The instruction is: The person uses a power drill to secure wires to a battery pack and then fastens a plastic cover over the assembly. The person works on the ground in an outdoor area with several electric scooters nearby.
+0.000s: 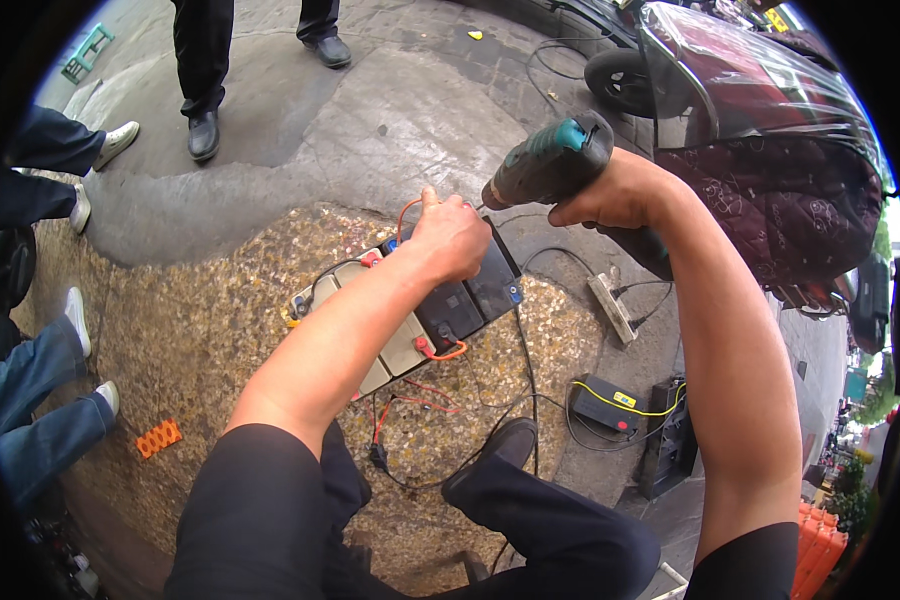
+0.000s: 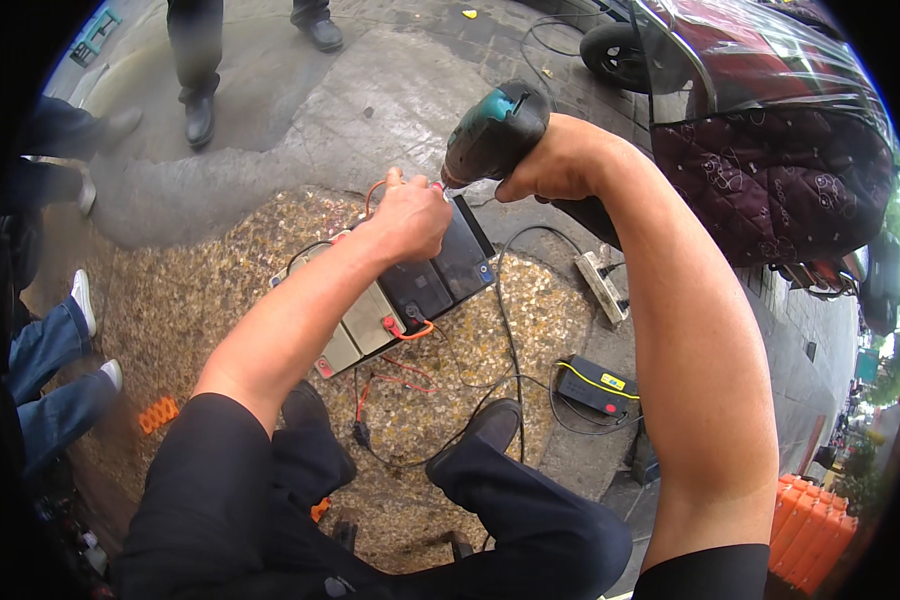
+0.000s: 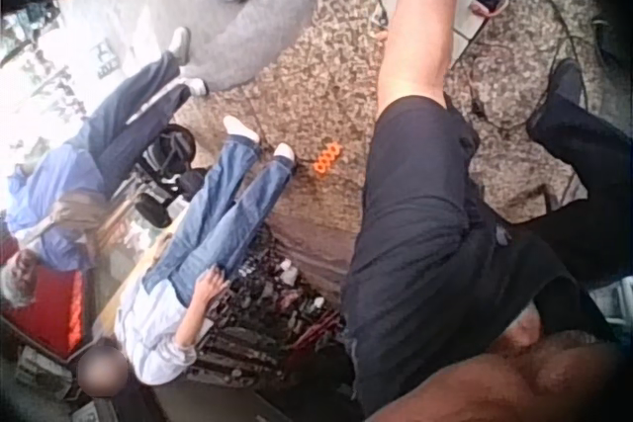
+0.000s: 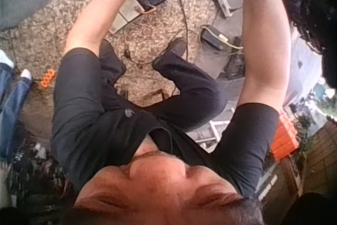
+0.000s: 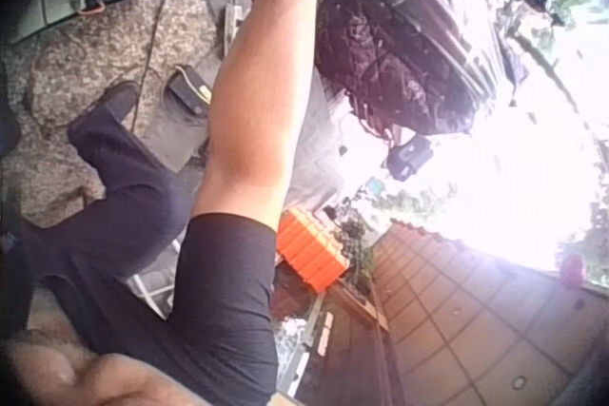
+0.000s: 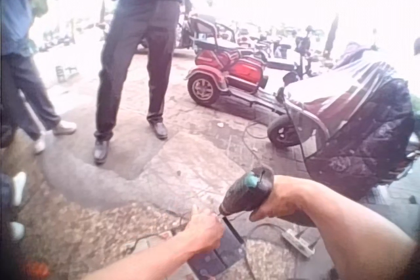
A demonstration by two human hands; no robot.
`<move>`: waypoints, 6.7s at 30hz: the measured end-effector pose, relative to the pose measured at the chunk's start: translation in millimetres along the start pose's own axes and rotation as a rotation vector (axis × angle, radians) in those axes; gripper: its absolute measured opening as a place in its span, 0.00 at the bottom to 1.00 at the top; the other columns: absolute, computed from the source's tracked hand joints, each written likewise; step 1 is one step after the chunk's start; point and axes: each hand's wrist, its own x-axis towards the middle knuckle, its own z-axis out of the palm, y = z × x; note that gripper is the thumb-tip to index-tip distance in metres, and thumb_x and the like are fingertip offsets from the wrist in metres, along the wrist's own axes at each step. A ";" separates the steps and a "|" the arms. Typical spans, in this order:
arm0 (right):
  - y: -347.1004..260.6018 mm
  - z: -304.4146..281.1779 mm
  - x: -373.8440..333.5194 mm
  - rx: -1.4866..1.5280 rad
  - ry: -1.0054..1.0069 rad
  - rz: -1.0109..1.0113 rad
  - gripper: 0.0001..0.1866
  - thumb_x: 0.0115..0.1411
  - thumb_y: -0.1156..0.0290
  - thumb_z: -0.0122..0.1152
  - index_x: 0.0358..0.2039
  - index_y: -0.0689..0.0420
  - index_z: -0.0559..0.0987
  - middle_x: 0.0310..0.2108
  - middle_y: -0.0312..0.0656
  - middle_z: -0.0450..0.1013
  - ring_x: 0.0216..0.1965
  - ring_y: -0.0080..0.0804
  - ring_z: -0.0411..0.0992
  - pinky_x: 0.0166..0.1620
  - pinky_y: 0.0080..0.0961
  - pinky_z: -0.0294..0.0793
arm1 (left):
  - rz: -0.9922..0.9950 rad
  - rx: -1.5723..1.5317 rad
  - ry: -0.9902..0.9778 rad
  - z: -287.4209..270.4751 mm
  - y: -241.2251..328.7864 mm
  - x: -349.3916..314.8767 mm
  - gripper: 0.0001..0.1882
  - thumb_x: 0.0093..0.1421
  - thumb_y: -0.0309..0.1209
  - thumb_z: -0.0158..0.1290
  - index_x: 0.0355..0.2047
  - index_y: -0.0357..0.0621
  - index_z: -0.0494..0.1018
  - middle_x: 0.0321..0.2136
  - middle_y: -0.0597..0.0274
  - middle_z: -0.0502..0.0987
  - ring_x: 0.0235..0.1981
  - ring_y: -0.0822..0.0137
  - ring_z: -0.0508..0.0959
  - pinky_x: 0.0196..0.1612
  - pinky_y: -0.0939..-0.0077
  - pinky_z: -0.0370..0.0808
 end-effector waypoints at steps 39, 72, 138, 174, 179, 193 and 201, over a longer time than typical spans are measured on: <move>-19.4 -7.4 1.7 -0.354 0.054 0.026 0.24 0.41 0.60 0.74 0.41 0.53 0.83 0.34 0.45 0.80 0.37 0.38 0.78 0.43 0.33 0.77 | -0.017 -0.001 0.251 25.7 20.5 -1.7 0.13 0.47 0.33 0.57 0.32 0.42 0.82 0.37 0.54 0.79 0.47 0.55 0.74 0.54 0.59 0.63; -90.9 53.9 -29.9 -0.064 0.251 0.094 0.24 0.42 0.55 0.75 0.40 0.52 0.83 0.36 0.48 0.80 0.41 0.47 0.78 0.45 0.37 0.77 | -0.456 -0.838 -0.005 -4.3 -85.5 -45.1 0.18 0.45 0.34 0.58 0.37 0.41 0.83 0.37 0.42 0.81 0.43 0.48 0.82 0.47 0.63 0.76; -141.5 29.0 13.1 -0.243 -0.103 0.152 0.23 0.40 0.58 0.73 0.40 0.50 0.83 0.40 0.47 0.80 0.44 0.43 0.78 0.46 0.34 0.76 | -0.397 -1.527 -0.336 14.8 -106.2 -55.5 0.13 0.50 0.41 0.59 0.31 0.48 0.80 0.26 0.64 0.82 0.14 0.74 0.70 0.15 0.78 0.66; 5.2 117.2 -331.7 0.752 0.763 0.382 0.17 0.52 0.72 0.73 0.43 0.58 0.82 0.36 0.32 0.77 0.37 0.23 0.72 0.42 0.24 0.73 | -0.668 -0.518 -0.210 122.5 144.6 -193.3 0.39 0.53 0.42 0.60 0.64 0.49 0.61 0.63 0.51 0.64 0.64 0.47 0.63 0.62 0.45 0.63; 61.0 205.2 -411.2 0.942 0.861 0.731 0.19 0.50 0.79 0.71 0.44 0.58 0.81 0.37 0.32 0.78 0.39 0.23 0.73 0.44 0.24 0.74 | -0.582 -0.358 -0.617 122.0 142.7 -204.1 0.26 0.54 0.45 0.56 0.51 0.48 0.76 0.53 0.51 0.77 0.57 0.51 0.75 0.58 0.52 0.70; 61.4 582.3 -414.3 2.602 0.574 1.202 0.13 0.60 0.65 0.66 0.41 0.58 0.79 0.33 0.44 0.79 0.31 0.39 0.78 0.37 0.39 0.80 | -0.435 -0.632 -0.391 97.1 177.1 -231.0 0.22 0.55 0.42 0.58 0.45 0.38 0.79 0.39 0.46 0.82 0.43 0.53 0.82 0.48 0.64 0.76; 152.4 502.4 -452.4 0.758 0.601 1.480 0.24 0.50 0.61 0.70 0.43 0.63 0.77 0.43 0.58 0.77 0.45 0.54 0.76 0.49 0.45 0.75 | -0.585 -0.922 -0.370 97.0 178.9 -228.4 0.19 0.57 0.35 0.58 0.44 0.32 0.78 0.29 0.57 0.82 0.31 0.71 0.79 0.36 0.74 0.75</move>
